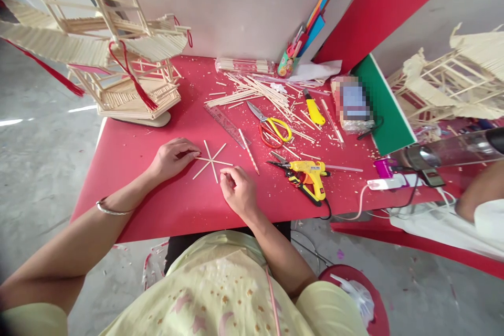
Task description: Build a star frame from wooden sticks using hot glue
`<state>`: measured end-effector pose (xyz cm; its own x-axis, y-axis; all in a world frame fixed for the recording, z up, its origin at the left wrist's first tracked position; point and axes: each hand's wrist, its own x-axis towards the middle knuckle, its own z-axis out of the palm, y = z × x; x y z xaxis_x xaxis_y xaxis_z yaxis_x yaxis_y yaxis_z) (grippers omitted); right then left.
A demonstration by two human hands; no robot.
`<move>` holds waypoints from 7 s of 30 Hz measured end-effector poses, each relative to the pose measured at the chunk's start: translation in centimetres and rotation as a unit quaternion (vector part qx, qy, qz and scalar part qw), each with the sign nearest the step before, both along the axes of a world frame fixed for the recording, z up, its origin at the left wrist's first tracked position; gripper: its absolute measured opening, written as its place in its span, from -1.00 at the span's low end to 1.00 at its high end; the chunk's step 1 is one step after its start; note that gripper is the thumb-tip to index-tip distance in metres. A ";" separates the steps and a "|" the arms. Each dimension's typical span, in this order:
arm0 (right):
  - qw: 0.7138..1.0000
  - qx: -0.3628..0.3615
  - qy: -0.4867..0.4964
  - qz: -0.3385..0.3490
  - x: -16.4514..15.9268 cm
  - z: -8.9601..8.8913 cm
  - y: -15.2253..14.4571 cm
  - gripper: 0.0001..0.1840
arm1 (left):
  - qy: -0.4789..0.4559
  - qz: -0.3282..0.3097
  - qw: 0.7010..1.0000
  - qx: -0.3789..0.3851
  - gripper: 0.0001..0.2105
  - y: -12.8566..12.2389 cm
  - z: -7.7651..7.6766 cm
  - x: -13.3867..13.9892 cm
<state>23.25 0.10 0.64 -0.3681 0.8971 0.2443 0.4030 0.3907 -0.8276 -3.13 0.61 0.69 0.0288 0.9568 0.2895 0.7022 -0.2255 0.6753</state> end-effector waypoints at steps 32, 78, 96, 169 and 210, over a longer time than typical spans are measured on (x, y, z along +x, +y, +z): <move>1.000 0.002 -0.022 0.008 0.0 -0.1 0.0 -0.80 | 0.018 -0.002 1.000 0.004 -0.75 0.0 -0.3 -0.1; 0.998 0.023 -0.049 0.016 -0.1 -0.1 0.0 -0.82 | 0.040 -0.036 0.998 0.032 -0.79 0.0 -0.8 -0.3; 0.998 0.020 -0.053 0.017 -0.1 -0.1 0.0 -0.82 | 0.059 -0.034 0.997 0.041 -0.81 0.0 -1.1 -0.3; 0.998 0.020 -0.056 0.019 -0.1 0.0 0.0 -0.84 | 0.064 -0.030 0.997 0.017 -0.77 0.1 -1.3 -0.5; 0.997 0.033 -0.069 0.025 -0.1 -0.3 0.0 -0.86 | 0.067 -0.035 0.997 0.033 -0.80 0.0 -1.5 -0.5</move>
